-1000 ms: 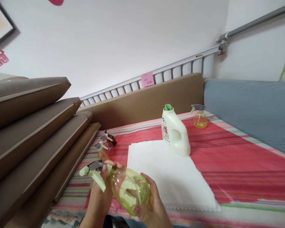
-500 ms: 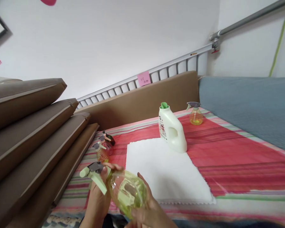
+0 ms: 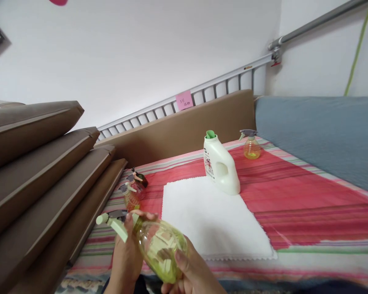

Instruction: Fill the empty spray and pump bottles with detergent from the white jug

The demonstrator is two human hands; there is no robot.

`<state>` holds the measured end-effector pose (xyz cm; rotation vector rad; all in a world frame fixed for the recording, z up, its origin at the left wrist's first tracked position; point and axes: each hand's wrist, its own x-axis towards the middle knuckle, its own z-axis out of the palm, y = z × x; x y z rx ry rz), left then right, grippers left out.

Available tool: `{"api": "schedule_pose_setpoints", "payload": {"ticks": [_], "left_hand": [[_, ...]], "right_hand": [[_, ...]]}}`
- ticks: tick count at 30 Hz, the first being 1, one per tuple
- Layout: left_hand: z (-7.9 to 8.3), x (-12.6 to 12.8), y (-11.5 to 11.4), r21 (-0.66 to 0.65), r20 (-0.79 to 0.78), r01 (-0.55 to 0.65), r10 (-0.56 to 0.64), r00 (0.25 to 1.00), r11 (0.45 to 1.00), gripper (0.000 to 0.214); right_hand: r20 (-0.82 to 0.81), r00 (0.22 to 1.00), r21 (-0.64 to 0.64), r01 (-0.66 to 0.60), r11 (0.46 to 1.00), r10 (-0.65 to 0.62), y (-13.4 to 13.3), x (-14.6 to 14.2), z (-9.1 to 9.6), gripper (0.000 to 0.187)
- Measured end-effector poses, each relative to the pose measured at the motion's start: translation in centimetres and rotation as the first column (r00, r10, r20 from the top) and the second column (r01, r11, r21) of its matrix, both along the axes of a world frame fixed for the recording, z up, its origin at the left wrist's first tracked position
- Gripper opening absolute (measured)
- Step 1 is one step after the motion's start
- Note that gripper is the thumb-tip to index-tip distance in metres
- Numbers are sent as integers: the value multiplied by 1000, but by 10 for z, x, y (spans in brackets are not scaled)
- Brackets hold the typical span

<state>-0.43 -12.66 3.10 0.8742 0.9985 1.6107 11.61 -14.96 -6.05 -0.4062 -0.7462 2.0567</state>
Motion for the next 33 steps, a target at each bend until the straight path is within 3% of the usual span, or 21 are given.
{"api": "schedule_pose_setpoints", "payload": {"ticks": [7, 10, 16, 18, 22, 25, 27, 29, 31, 33], "left_hand": [[0, -1, 0, 64, -24, 40, -39, 999, 997, 28], [0, -3, 0, 76, -68, 49, -44, 997, 996, 26], [1, -4, -1, 109, -102, 46, -35, 994, 993, 25], [2, -5, -2, 127, -121, 54, -39, 992, 990, 25], [4, -7, -4, 94, -176, 54, -37, 984, 994, 27], [2, -6, -5, 66, -188, 53, -39, 981, 996, 31], [0, -5, -5, 86, -168, 36, -21, 985, 996, 32], [-2, -4, -4, 109, -159, 5, 13, 987, 994, 32], [-3, -4, -4, 95, -168, -11, 27, 985, 995, 33], [-3, -5, -4, 81, -156, -5, 17, 988, 997, 33]], "right_hand": [[154, 975, 143, 138, 980, -160, 0, 5, 5, 98], [182, 958, 154, 194, 969, -221, -5, 6, 11, 92], [153, 977, 69, 138, 988, -147, -10, 4, 15, 114], [144, 979, 72, 132, 989, -142, -11, 3, 15, 110], [-18, 1000, -147, -21, 989, 19, -12, 5, 17, 66], [-112, 974, -316, -225, 922, 199, -7, 5, 23, 74], [-151, 959, -363, -281, 889, 241, -5, 4, 26, 74], [-196, 965, -379, -240, 894, 176, -5, 1, 26, 68], [-190, 981, -349, -107, 931, 41, -9, -3, 23, 68], [-135, 990, -254, 14, 967, -50, -14, -6, 18, 91]]}}
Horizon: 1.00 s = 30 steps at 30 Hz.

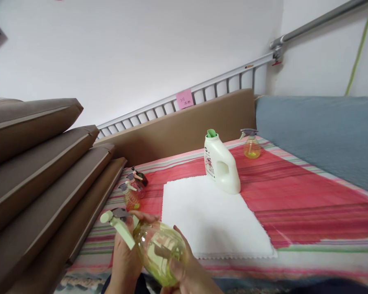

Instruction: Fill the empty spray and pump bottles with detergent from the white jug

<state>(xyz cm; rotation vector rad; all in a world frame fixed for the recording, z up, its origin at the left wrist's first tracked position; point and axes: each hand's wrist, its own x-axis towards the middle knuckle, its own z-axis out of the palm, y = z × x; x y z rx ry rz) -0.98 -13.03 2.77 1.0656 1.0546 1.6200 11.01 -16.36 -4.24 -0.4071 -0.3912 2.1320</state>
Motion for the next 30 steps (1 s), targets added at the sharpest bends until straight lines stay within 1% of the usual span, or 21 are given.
{"api": "schedule_pose_setpoints", "payload": {"ticks": [1, 2, 3, 4, 5, 6, 8, 9, 10, 12, 15, 17, 19, 20, 22, 23, 24, 25, 27, 29, 30], "left_hand": [[0, -1, 0, 6, 14, 4, -4, 1000, 1000, 32], [1, -1, 0, 18, 27, 3, -4, 1000, 1000, 31], [2, -1, 0, 26, 34, 1, -2, 999, 1000, 30], [2, -2, 0, 21, 33, 1, -1, 999, 1000, 30], [3, -2, -1, 6, 26, 4, -4, 1000, 1000, 30], [3, -1, -1, -12, 21, 11, -11, 1000, 1000, 32], [3, 0, 0, -33, 45, 36, -34, 998, 999, 35], [2, 0, 0, -35, 71, 48, -45, 996, 998, 35], [1, 1, 0, -33, 97, 59, -55, 994, 998, 34], [-1, 1, 0, -23, 124, 65, -62, 990, 998, 33], [-5, -1, 1, -4, 89, 22, -22, 996, 1000, 35], [-5, -3, 1, -10, 55, -9, 10, 998, 1000, 36], [-3, -4, 1, -34, 47, -1, 2, 999, 999, 35], [-1, -4, 1, -41, 60, 20, -17, 998, 999, 35], [2, -2, 1, -56, 91, 90, -85, 992, 994, 33], [4, -2, 2, -68, 101, 125, -118, 988, 990, 32], [4, -1, 2, -79, 105, 150, -141, 984, 986, 32], [4, 0, 3, -90, 99, 163, -154, 983, 983, 32], [2, -1, 4, -95, 67, 152, -146, 987, 984, 33], [0, -3, 4, -68, 32, 109, -107, 994, 992, 34], [-1, -4, 4, -51, 11, 78, -77, 997, 996, 34]], "right_hand": [[29, 999, 60, 31, 998, -33, -2, 0, -3, 101], [50, 998, 110, 36, 993, -42, -2, 0, -5, 104], [59, 997, 145, 39, 989, -47, -2, 1, -7, 98], [51, 998, 158, 39, 987, -47, 0, 2, -9, 85], [36, 999, 155, -1, 988, -4, 2, 4, -9, 71], [16, 997, 135, -77, 988, 75, 5, 5, -8, 63], [-36, 966, 62, -254, 965, 257, 9, 7, -4, 66], [-59, 946, 30, -318, 948, 319, 11, 7, -2, 69], [-73, 936, 2, -346, 938, 346, 12, 6, 1, 71], [-75, 957, -50, -283, 958, 279, 11, 4, 4, 68], [-68, 973, -76, -223, 972, 219, 7, 0, -1, 68], [-42, 991, -33, -127, 991, 125, 4, -1, -7, 72], [-10, 999, 52, -47, 998, 48, 2, 0, -9, 76], [-8, 998, 84, -64, 994, 65, 2, 1, -9, 71], [-40, 974, 101, -220, 970, 225, 5, 3, -4, 58], [-76, 949, 88, -300, 950, 306, 6, 3, -1, 61], [-114, 927, 67, -352, 934, 357, 8, 3, 1, 66], [-144, 913, 38, -381, 924, 382, 9, 3, 3, 70], [-162, 905, -20, -402, 915, 394, 10, 1, 3, 77], [-138, 932, -70, -347, 935, 335, 7, -1, 1, 76], [-109, 953, -68, -291, 954, 283, 5, -2, -1, 72]]}}
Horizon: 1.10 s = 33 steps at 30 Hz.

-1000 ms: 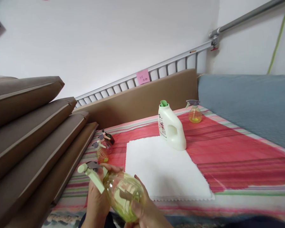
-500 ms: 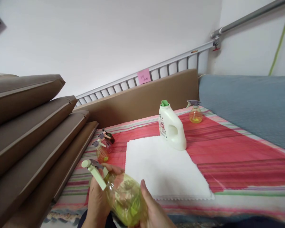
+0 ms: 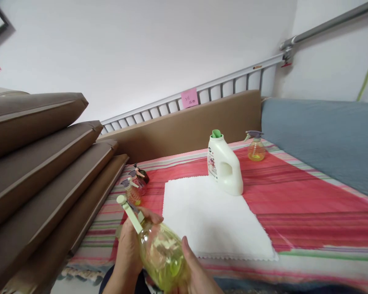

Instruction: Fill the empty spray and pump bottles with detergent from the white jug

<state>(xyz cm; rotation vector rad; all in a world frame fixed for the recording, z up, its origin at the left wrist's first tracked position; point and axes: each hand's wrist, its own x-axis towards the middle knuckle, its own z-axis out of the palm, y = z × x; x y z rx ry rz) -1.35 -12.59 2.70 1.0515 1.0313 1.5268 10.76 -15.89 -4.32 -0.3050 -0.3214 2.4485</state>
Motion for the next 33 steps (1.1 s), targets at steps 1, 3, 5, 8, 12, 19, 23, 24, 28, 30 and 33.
{"api": "schedule_pose_setpoints", "payload": {"ticks": [1, 3, 5, 8, 12, 19, 23, 24, 28, 30, 33], "left_hand": [[0, -1, 0, 19, -12, -42, 42, 999, 999, 34], [2, -2, 0, 26, -8, -108, 108, 994, 994, 32], [5, -1, 0, -5, 39, -108, 108, 993, 994, 30], [8, -1, 1, -62, 147, -5, 14, 989, 998, 32], [3, -1, 2, -44, 222, 33, -22, 975, 998, 34], [-5, -1, 4, 10, 187, -54, 51, 981, 998, 31], [-1, -3, 4, 5, 169, 75, -75, 983, 997, 28], [-1, -4, 5, 5, 166, 101, -100, 981, 995, 27], [-3, -5, 6, 21, 189, 88, -90, 978, 996, 27], [-4, -4, 7, 43, 200, 43, -51, 979, 998, 27], [-3, -3, 7, 64, 198, 31, -43, 979, 997, 28]], "right_hand": [[25, 997, 34, 75, 997, -75, -2, -1, -2, 68], [58, 976, 143, 202, 969, -212, -5, -2, -6, 73], [54, 967, 232, 229, 945, -248, -4, -2, -11, 73], [13, 997, 241, 72, 968, -78, 2, -2, -15, 63], [8, 998, 92, -60, 994, 59, 6, -1, -13, 78], [36, 980, 196, 187, 963, -198, -2, -4, -12, 67], [20, 1000, 88, 5, 996, -7, 5, -4, -10, 68], [6, 998, 50, -63, 997, 63, 7, -3, -10, 75], [-44, 987, 44, -154, 987, 156, 11, -3, -15, 80], [-41, 997, 99, -66, 993, 70, 10, -4, -20, 70], [19, 994, 119, 104, 987, -107, 6, -4, -25, 52]]}}
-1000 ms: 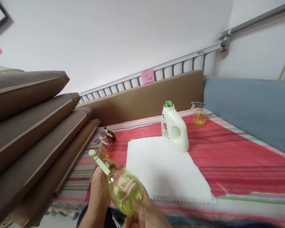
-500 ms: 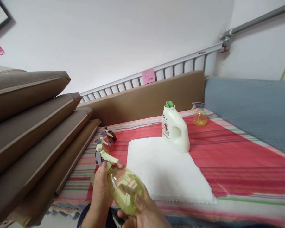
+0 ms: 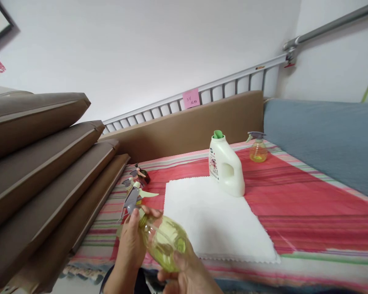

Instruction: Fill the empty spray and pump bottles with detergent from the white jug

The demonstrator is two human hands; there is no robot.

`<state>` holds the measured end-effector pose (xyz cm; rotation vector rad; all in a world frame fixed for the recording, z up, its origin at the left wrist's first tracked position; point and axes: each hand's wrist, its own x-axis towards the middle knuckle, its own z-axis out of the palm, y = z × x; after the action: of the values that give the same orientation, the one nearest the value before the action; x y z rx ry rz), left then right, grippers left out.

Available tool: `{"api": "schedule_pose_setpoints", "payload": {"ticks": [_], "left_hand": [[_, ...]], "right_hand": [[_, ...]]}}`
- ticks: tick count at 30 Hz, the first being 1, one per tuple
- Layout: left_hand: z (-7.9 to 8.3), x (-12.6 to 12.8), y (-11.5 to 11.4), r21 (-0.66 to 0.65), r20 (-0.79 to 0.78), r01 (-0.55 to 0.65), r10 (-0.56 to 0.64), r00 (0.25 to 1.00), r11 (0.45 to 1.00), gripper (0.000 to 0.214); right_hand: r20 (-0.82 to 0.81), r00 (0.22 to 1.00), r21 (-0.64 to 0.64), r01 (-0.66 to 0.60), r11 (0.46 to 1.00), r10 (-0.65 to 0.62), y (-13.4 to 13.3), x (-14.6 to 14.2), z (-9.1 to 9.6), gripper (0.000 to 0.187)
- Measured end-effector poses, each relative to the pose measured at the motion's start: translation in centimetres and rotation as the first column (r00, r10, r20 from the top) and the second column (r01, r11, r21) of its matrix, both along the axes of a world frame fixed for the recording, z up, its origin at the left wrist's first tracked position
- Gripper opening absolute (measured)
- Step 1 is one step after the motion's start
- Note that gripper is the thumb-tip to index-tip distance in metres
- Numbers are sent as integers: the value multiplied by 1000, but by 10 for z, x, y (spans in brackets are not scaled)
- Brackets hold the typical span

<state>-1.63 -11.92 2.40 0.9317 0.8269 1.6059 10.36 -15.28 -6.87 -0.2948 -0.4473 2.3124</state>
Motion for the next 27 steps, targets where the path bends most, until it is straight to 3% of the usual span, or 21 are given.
{"api": "schedule_pose_setpoints", "payload": {"ticks": [2, 5, 10, 13, 16, 20, 22, 24, 27], "left_hand": [[2, 1, -1, -14, -15, 22, -23, 1000, 1000, 29], [3, 2, -2, -43, -36, 29, -30, 999, 999, 31], [0, -3, -2, -30, -60, 65, -67, 996, 997, 27], [-2, -6, -1, -37, -65, 47, -50, 997, 998, 25], [-4, -6, 0, -35, -20, 17, -17, 1000, 999, 22], [-4, -5, -1, -11, -56, 27, -28, 998, 1000, 18], [-3, -5, -1, 6, -103, 61, -60, 993, 998, 18], [-1, -6, -2, 6, -128, 118, -117, 985, 993, 19], [2, -6, -3, -23, -124, 192, -193, 973, 981, 22]], "right_hand": [[28, 999, -32, -18, 999, 19, 1, 0, -1, 54], [16, 984, -49, -175, 983, 176, 5, 1, 0, 80], [-19, 988, -115, -154, 981, 152, 1, 0, 2, 73], [55, 998, -41, 19, 999, -17, -6, -1, 12, 61], [165, 936, 115, 295, 949, -311, -8, -2, 25, 57], [231, 882, 215, 366, 905, -411, -7, -2, 31, 71], [216, 914, 149, 317, 937, -343, -6, 0, 27, 72], [151, 978, -12, 144, 989, -141, -7, 2, 22, 68], [53, 994, -162, -84, 983, 94, -6, 4, 19, 71]]}}
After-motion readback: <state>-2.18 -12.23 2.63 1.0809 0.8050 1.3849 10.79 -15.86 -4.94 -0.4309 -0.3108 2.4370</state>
